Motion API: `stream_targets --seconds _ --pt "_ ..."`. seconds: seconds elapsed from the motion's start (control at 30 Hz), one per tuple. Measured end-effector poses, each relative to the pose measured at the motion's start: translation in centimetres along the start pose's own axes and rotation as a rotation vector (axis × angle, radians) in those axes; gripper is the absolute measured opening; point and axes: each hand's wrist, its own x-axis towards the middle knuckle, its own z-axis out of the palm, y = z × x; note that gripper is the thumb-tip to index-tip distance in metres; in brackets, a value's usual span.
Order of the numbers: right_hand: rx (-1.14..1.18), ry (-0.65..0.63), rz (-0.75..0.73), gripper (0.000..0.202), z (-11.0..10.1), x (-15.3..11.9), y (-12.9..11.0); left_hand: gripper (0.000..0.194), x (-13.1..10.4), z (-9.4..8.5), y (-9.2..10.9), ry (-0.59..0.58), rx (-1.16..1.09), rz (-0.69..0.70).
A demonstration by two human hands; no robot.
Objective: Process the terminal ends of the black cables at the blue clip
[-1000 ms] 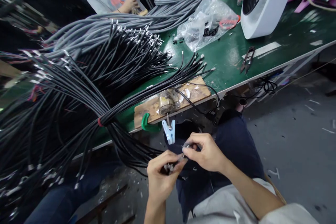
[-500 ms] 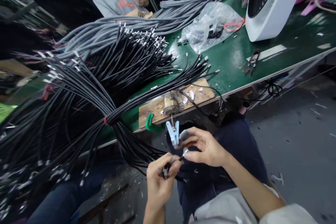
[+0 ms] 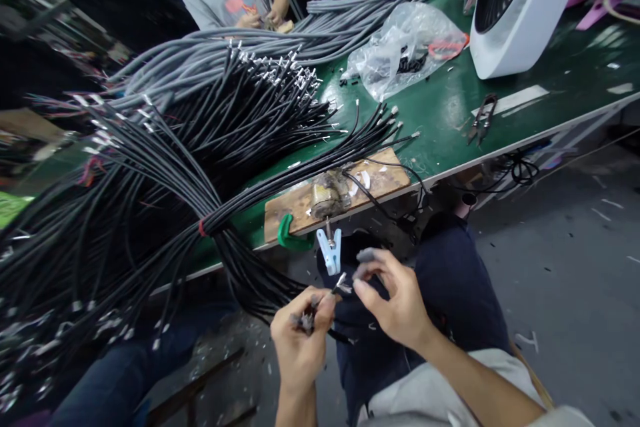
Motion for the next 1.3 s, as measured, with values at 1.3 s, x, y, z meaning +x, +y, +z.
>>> stream_targets --seconds 1.3 --pt "-0.420 -0.110 -0.318 0.015 0.5 0.8 -1.2 0.018 -0.3 1.0 0.6 0.099 0.044 -0.005"
